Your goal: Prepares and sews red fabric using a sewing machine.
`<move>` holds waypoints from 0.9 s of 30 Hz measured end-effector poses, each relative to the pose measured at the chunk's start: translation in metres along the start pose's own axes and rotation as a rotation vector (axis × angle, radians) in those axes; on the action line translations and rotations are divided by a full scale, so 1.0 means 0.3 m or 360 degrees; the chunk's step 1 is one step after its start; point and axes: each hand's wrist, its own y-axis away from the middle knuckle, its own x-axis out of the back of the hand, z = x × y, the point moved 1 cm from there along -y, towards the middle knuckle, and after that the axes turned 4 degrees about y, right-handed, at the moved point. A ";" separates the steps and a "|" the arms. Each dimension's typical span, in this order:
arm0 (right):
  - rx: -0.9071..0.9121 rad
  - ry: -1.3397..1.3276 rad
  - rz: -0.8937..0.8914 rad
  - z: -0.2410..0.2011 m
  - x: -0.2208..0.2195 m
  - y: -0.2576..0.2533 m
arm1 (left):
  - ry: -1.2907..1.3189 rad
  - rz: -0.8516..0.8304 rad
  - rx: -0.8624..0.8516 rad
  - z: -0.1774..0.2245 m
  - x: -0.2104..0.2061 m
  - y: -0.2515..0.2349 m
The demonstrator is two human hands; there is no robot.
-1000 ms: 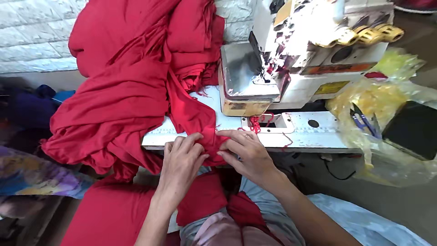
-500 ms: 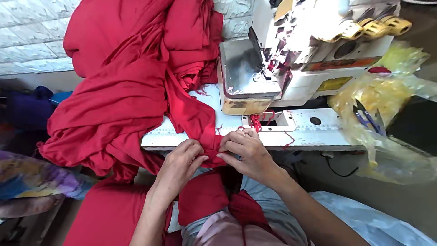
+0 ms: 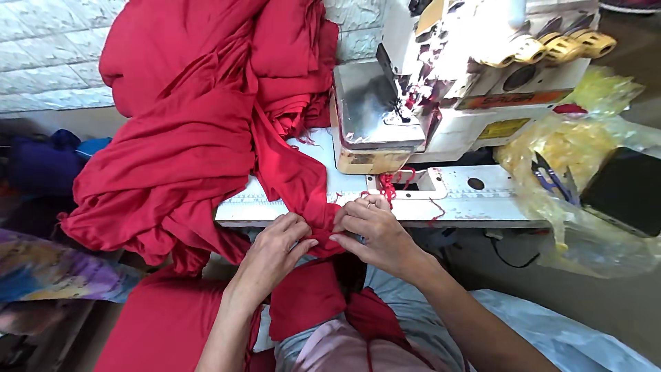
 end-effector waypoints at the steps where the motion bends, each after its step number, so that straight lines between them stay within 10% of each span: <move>1: -0.0006 -0.0029 0.0017 0.000 0.001 -0.001 | 0.0000 0.0036 -0.0012 0.000 0.002 0.002; 20: -0.0282 0.0197 0.0725 -0.056 0.023 -0.114 | -0.0533 0.1000 0.0083 0.072 0.016 -0.115; 27: -0.0495 0.0221 0.0950 0.016 0.072 -0.148 | 0.0004 0.0692 0.0273 0.131 0.024 -0.330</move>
